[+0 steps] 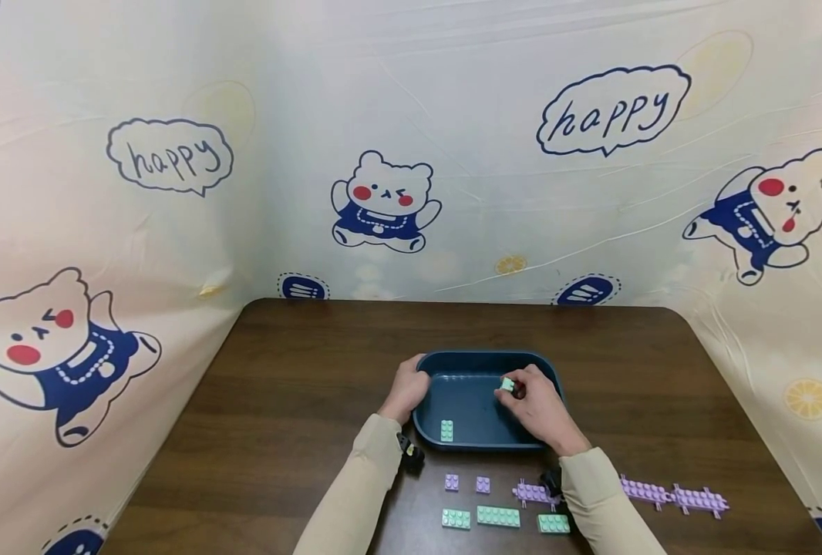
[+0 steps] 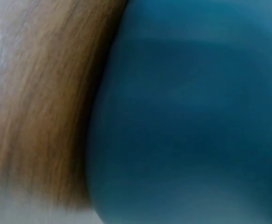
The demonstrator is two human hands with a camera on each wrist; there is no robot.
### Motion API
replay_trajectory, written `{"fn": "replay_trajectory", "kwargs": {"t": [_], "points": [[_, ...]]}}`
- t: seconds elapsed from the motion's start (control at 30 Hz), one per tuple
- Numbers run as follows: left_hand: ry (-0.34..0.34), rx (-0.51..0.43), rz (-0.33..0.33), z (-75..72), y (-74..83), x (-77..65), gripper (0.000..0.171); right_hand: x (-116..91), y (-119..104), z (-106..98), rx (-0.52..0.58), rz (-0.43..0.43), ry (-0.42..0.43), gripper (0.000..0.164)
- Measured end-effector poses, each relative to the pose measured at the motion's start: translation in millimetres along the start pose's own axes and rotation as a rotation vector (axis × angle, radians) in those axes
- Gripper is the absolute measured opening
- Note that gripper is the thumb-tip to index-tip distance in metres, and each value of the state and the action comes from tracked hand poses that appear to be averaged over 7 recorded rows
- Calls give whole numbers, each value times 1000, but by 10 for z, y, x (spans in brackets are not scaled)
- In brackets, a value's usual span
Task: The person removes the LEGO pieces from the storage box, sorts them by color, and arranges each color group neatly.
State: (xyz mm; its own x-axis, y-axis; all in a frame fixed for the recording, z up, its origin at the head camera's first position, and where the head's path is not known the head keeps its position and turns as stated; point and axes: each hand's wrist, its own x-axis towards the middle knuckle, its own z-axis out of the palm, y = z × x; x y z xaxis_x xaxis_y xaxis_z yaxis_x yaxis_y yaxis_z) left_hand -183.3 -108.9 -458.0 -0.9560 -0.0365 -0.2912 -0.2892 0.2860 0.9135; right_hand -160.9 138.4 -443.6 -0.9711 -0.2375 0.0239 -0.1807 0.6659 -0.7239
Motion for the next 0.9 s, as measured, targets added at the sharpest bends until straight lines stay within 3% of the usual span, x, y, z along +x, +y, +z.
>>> {"fn": "replay_trajectory", "kwargs": {"t": [0.37, 0.9], "points": [[3, 3, -11, 23, -5, 7, 55, -26, 13, -12, 21, 5, -24, 25], [11, 4, -7, 18, 20, 6, 54, -12, -51, -39, -3, -21, 40, 30]]}}
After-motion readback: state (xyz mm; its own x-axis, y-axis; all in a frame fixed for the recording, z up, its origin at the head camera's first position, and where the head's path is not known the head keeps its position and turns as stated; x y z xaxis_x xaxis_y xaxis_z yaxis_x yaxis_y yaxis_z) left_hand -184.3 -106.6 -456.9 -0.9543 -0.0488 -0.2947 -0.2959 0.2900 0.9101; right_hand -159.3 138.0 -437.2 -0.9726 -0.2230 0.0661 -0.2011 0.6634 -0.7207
